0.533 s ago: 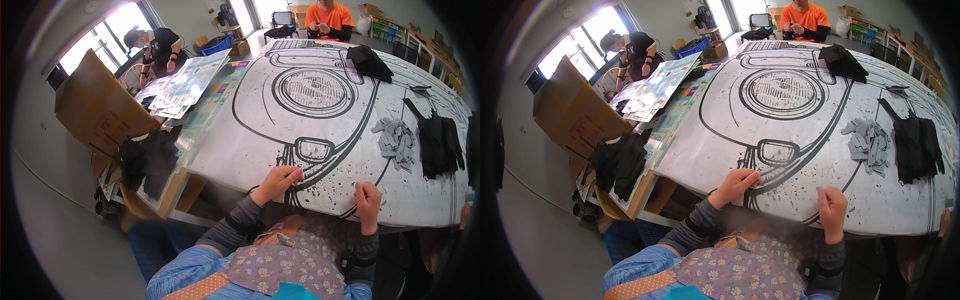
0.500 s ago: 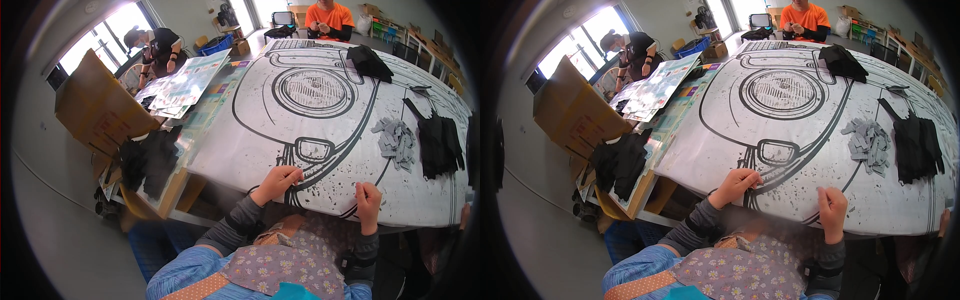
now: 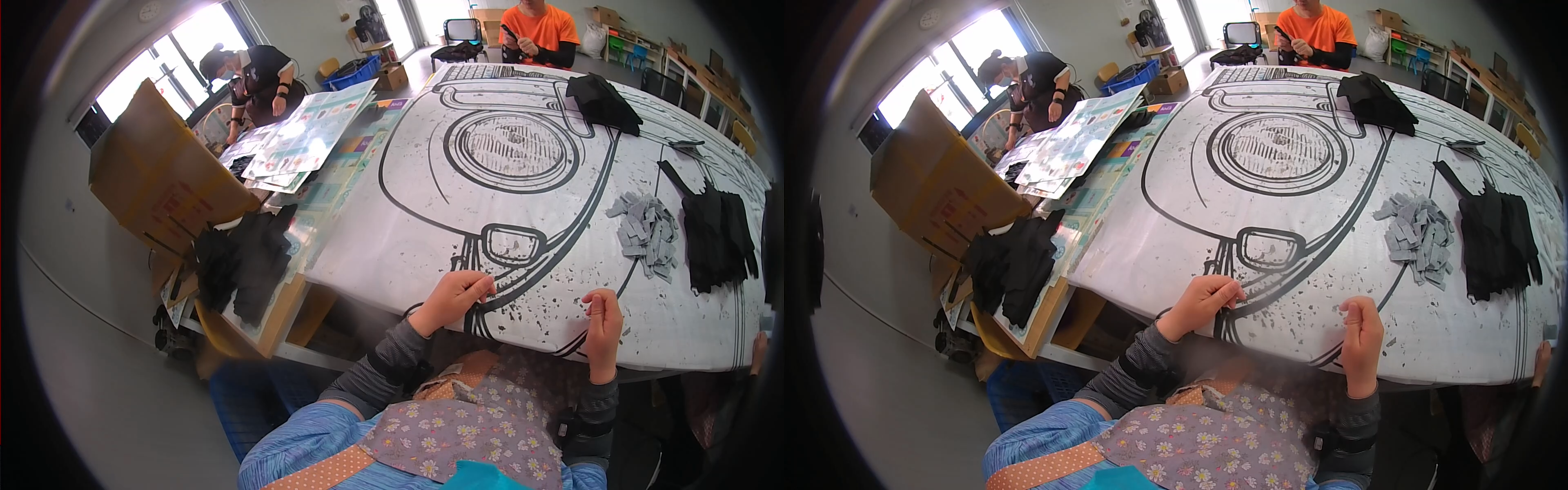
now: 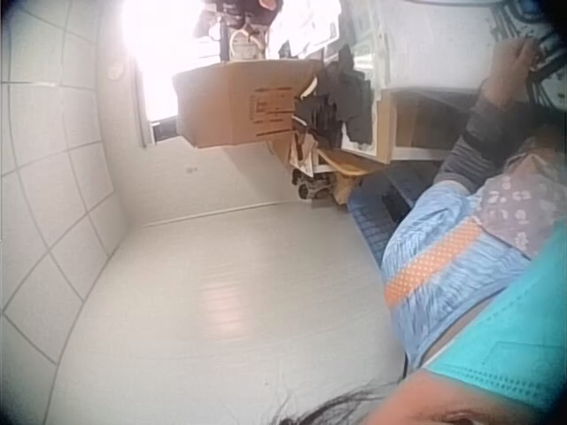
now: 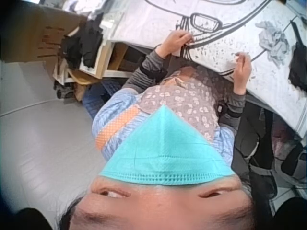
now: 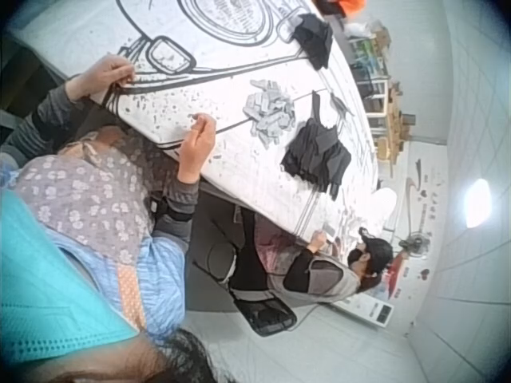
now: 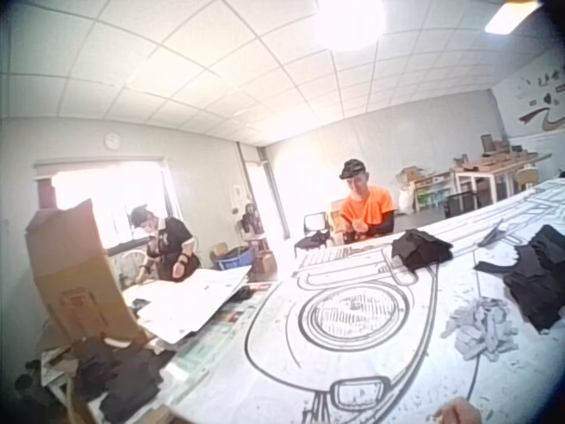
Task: Manually attaching and aligning small gray fabric components onto a larger base material at a manufacturing workstation.
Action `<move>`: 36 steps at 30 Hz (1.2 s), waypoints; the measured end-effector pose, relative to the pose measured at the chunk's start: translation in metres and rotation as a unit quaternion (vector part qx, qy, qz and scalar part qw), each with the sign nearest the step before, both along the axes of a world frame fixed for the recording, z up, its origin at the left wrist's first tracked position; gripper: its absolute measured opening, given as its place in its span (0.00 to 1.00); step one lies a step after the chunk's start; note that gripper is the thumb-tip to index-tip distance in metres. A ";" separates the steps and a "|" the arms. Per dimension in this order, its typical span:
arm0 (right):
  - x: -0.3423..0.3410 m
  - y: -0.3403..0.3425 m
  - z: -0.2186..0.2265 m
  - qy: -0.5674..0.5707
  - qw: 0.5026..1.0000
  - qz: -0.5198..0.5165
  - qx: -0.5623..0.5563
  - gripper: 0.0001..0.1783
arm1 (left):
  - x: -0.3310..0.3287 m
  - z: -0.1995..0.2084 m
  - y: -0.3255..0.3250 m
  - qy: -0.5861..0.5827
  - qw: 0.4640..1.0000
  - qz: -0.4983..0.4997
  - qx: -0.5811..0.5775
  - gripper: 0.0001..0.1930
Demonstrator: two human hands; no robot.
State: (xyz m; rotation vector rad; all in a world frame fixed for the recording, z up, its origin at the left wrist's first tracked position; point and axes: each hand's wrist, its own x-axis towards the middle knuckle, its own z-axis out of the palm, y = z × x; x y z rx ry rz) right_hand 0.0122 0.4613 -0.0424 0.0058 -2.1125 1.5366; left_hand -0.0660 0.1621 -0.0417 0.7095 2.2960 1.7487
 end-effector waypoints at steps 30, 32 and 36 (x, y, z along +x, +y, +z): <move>0.003 0.009 -0.005 -0.019 1.000 -0.005 -0.013 0.02 | 0.000 -0.001 0.000 0.004 1.000 0.006 -0.001 0.18; 0.004 0.013 -0.009 -0.033 0.998 0.000 -0.060 0.02 | 0.001 0.003 0.000 0.003 1.000 0.002 -0.001 0.17; 0.004 0.017 -0.015 0.005 0.999 -0.016 -0.052 0.07 | 0.001 0.001 0.001 0.004 1.000 0.005 -0.002 0.17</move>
